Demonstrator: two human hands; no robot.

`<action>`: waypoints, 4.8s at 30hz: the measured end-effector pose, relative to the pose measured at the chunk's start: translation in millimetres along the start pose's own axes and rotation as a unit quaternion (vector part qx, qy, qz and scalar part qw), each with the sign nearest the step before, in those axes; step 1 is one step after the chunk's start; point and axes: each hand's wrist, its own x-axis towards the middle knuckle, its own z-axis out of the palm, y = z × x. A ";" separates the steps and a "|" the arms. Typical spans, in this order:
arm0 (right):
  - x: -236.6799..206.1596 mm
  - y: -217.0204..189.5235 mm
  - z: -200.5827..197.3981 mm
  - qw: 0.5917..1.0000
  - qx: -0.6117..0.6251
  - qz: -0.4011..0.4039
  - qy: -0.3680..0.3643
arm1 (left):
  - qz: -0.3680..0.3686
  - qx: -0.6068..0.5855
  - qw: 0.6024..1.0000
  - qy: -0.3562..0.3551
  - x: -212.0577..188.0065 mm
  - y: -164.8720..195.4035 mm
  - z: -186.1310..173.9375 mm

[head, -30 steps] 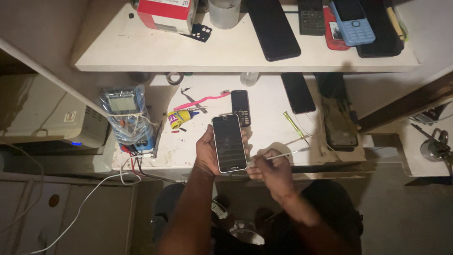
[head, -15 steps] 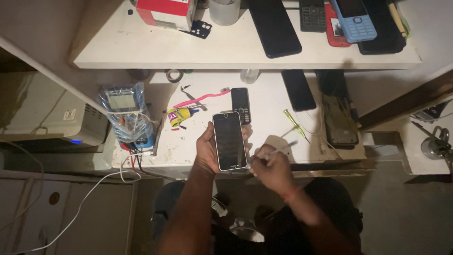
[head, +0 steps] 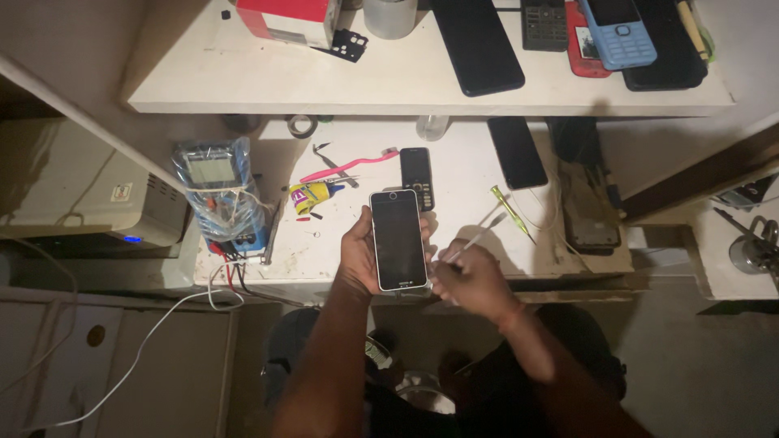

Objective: The person holds a smartphone in one hand and uses a small metal pry tool to work around the edge of the device, prying at the seam between the screen and body. They reposition the phone repeatedly and continue prying along its edges over the workbench.

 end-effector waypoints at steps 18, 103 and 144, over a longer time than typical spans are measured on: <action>-6.0 -0.8 5.0 0.978 -0.177 -0.099 0.038 | 0.027 -0.017 0.998 0.058 2.2 -1.0 0.4; 3.2 3.9 6.4 0.994 0.092 -0.009 0.053 | -0.012 0.002 0.995 -0.098 2.0 -1.2 3.4; -16.7 28.1 38.8 0.952 0.204 -0.079 0.213 | 0.042 0.010 0.999 0.003 1.1 -2.9 2.4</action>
